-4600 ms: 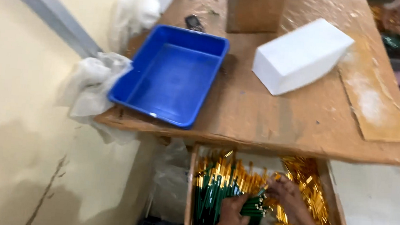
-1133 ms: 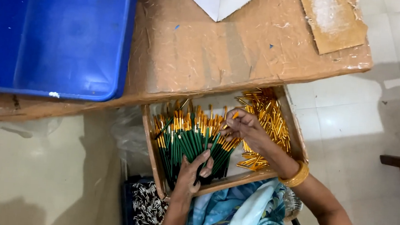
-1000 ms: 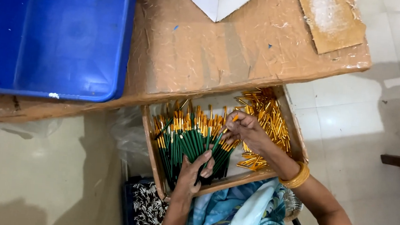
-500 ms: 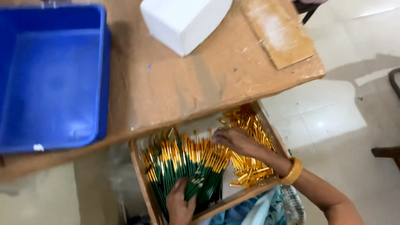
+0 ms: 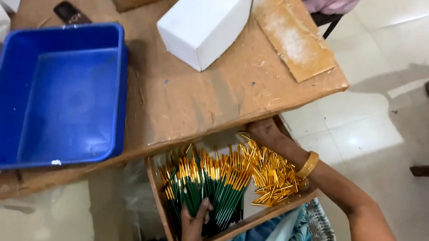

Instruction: The worker is sorting, aligning, and bundling groups of paintbrushes into small boxes.

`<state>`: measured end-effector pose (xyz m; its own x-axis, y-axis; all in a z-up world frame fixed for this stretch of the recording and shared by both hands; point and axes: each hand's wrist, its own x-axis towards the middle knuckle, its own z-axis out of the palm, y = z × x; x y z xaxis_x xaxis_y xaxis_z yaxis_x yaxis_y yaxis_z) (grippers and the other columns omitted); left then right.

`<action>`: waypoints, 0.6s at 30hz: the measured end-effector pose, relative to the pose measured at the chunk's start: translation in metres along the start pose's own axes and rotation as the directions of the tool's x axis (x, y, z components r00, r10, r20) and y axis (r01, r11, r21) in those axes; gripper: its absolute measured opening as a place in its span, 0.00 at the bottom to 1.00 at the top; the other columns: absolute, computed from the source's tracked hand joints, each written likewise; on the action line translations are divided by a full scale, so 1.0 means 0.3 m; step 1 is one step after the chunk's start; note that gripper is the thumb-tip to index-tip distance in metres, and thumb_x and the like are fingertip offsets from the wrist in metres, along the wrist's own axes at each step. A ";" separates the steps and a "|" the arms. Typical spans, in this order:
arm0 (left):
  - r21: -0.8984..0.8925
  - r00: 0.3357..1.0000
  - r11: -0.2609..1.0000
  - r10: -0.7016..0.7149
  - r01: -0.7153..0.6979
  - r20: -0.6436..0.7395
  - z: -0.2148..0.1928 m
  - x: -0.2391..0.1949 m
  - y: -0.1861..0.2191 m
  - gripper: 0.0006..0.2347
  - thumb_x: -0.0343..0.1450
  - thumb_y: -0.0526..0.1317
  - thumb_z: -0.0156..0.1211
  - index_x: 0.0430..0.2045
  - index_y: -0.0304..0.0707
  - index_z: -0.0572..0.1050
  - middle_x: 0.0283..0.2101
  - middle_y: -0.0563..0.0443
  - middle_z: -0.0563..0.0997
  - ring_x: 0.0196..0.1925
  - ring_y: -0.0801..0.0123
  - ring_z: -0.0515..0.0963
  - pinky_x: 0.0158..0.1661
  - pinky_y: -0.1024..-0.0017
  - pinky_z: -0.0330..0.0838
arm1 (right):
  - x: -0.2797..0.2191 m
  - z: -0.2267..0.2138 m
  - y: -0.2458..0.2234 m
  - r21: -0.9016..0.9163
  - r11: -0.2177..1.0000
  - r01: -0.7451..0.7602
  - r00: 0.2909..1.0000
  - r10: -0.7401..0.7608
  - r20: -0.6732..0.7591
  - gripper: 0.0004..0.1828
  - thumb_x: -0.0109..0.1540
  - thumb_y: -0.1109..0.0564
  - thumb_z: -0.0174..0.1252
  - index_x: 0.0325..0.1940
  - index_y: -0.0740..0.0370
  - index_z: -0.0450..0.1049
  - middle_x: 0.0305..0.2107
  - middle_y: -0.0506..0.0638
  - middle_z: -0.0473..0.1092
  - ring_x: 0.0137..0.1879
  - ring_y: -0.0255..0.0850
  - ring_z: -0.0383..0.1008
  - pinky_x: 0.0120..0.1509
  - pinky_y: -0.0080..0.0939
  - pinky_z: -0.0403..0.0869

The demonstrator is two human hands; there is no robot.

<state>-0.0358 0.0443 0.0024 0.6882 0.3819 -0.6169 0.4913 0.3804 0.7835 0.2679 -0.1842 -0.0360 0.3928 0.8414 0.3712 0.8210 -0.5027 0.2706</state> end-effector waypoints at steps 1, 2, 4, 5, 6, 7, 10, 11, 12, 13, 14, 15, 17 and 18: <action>-0.008 1.000 1.000 -0.003 0.003 -0.006 0.025 0.006 0.035 0.13 0.72 0.39 0.64 0.46 0.30 0.74 0.22 0.48 0.77 0.18 0.72 0.69 0.19 0.70 0.64 | 0.034 -0.054 0.018 0.003 1.000 0.010 1.000 -0.010 0.002 0.08 0.54 0.58 0.61 0.34 0.64 0.78 0.29 0.56 0.74 0.37 0.46 0.76 0.48 0.51 0.79; -0.097 0.999 0.995 0.001 0.004 0.049 0.049 0.014 0.071 0.14 0.70 0.37 0.64 0.49 0.33 0.74 0.22 0.47 0.78 0.18 0.73 0.69 0.19 0.70 0.62 | 0.068 -0.107 0.035 0.081 0.993 -0.090 0.992 0.082 0.092 0.08 0.57 0.56 0.62 0.33 0.63 0.78 0.27 0.55 0.74 0.34 0.45 0.76 0.44 0.49 0.79; -0.178 0.995 0.983 -0.028 0.045 0.097 0.070 -0.002 0.092 0.16 0.69 0.35 0.64 0.52 0.37 0.75 0.22 0.46 0.78 0.18 0.73 0.70 0.18 0.71 0.61 | 0.060 -0.175 0.013 0.167 0.965 -0.204 0.961 0.165 0.221 0.10 0.61 0.53 0.63 0.33 0.63 0.79 0.26 0.55 0.74 0.31 0.44 0.75 0.40 0.47 0.78; -0.247 0.986 0.967 -0.017 0.058 0.165 0.075 0.003 0.086 0.16 0.69 0.34 0.64 0.52 0.35 0.75 0.22 0.46 0.78 0.18 0.73 0.69 0.18 0.71 0.60 | 0.039 -0.179 -0.006 0.330 0.878 -0.347 0.928 0.272 0.254 0.10 0.62 0.53 0.63 0.35 0.64 0.79 0.27 0.55 0.75 0.30 0.43 0.76 0.38 0.46 0.78; -0.315 0.973 0.946 -0.001 0.075 0.230 0.082 0.006 0.080 0.16 0.70 0.33 0.64 0.52 0.33 0.75 0.23 0.46 0.78 0.17 0.73 0.69 0.18 0.72 0.59 | 0.017 -0.185 -0.024 0.472 0.743 -0.475 0.878 0.368 0.306 0.10 0.63 0.53 0.64 0.38 0.64 0.80 0.27 0.55 0.76 0.29 0.43 0.77 0.36 0.44 0.77; -0.317 0.973 0.945 -0.003 0.078 0.230 0.092 0.034 0.060 0.16 0.70 0.33 0.64 0.52 0.33 0.75 0.23 0.46 0.78 0.17 0.73 0.69 0.18 0.72 0.59 | 0.016 -0.187 -0.023 0.471 0.743 -0.476 0.878 0.366 0.309 0.10 0.63 0.53 0.64 0.38 0.64 0.80 0.27 0.55 0.76 0.29 0.43 0.77 0.36 0.44 0.77; -0.487 0.909 0.804 -0.151 0.341 0.388 0.119 0.044 0.023 0.16 0.70 0.36 0.63 0.53 0.36 0.75 0.21 0.45 0.78 0.14 0.71 0.67 0.18 0.71 0.60 | -0.007 -0.208 -0.054 0.686 0.560 -0.465 0.837 0.530 0.134 0.10 0.60 0.59 0.66 0.44 0.65 0.81 0.32 0.57 0.78 0.32 0.44 0.78 0.38 0.45 0.77; -0.492 0.905 0.823 -0.060 0.283 0.421 0.135 0.045 0.042 0.15 0.72 0.35 0.64 0.53 0.32 0.75 0.23 0.46 0.78 0.16 0.73 0.68 0.19 0.72 0.59 | -0.008 -0.209 -0.061 0.686 0.498 -0.531 0.790 0.584 0.188 0.10 0.60 0.59 0.65 0.44 0.65 0.81 0.32 0.56 0.78 0.32 0.45 0.77 0.38 0.45 0.76; -0.500 0.891 0.836 0.031 0.225 0.453 0.153 0.043 0.063 0.15 0.73 0.33 0.65 0.53 0.28 0.74 0.25 0.48 0.78 0.17 0.74 0.68 0.19 0.72 0.58 | -0.009 -0.214 -0.066 0.681 0.431 -0.592 0.737 0.632 0.241 0.10 0.60 0.60 0.65 0.45 0.64 0.81 0.32 0.56 0.78 0.31 0.45 0.77 0.37 0.45 0.76; -0.491 0.883 0.842 0.037 0.225 0.468 0.166 0.055 0.075 0.15 0.73 0.33 0.65 0.53 0.28 0.74 0.25 0.48 0.78 0.17 0.74 0.68 0.19 0.72 0.58 | -0.003 -0.209 -0.049 0.676 0.434 -0.595 0.730 0.644 0.229 0.10 0.60 0.60 0.65 0.45 0.64 0.81 0.32 0.56 0.78 0.31 0.45 0.77 0.37 0.45 0.76; -0.467 0.886 0.849 -0.005 0.249 0.464 0.180 0.067 0.087 0.15 0.72 0.34 0.65 0.53 0.30 0.75 0.24 0.48 0.78 0.16 0.74 0.68 0.19 0.72 0.58 | 0.004 -0.205 -0.031 0.717 0.386 -0.580 0.723 0.650 0.235 0.10 0.61 0.60 0.64 0.45 0.65 0.81 0.34 0.56 0.78 0.34 0.43 0.77 0.39 0.44 0.75; -0.446 0.892 0.849 -0.065 0.285 0.447 0.180 0.046 0.076 0.15 0.71 0.35 0.64 0.52 0.32 0.76 0.22 0.48 0.77 0.15 0.73 0.67 0.18 0.72 0.58 | -0.011 -0.207 -0.043 0.755 0.326 -0.569 0.717 0.645 0.262 0.10 0.62 0.59 0.64 0.46 0.66 0.80 0.35 0.55 0.79 0.37 0.42 0.78 0.41 0.42 0.75; -0.446 0.887 0.854 -0.039 0.269 0.459 0.186 0.044 0.074 0.15 0.72 0.35 0.64 0.52 0.30 0.76 0.23 0.48 0.77 0.16 0.74 0.67 0.18 0.72 0.59 | -0.049 -0.198 -0.067 0.785 0.343 -0.517 0.747 0.628 0.218 0.09 0.64 0.59 0.63 0.46 0.66 0.81 0.37 0.56 0.79 0.40 0.41 0.78 0.44 0.40 0.75; -0.454 0.884 0.858 -0.001 0.242 0.468 0.191 0.048 0.075 0.15 0.72 0.35 0.64 0.53 0.28 0.75 0.23 0.48 0.77 0.16 0.75 0.67 0.18 0.72 0.59 | -0.061 -0.192 -0.073 0.814 0.365 -0.451 0.780 0.604 0.162 0.09 0.66 0.59 0.63 0.47 0.67 0.81 0.39 0.56 0.79 0.43 0.41 0.78 0.47 0.38 0.75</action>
<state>0.0158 0.0101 0.0155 0.8573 -0.0571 -0.5116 0.3454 0.8008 0.4894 0.2188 -0.2000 0.0023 0.8694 0.3851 0.3096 0.4599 -0.4017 -0.7919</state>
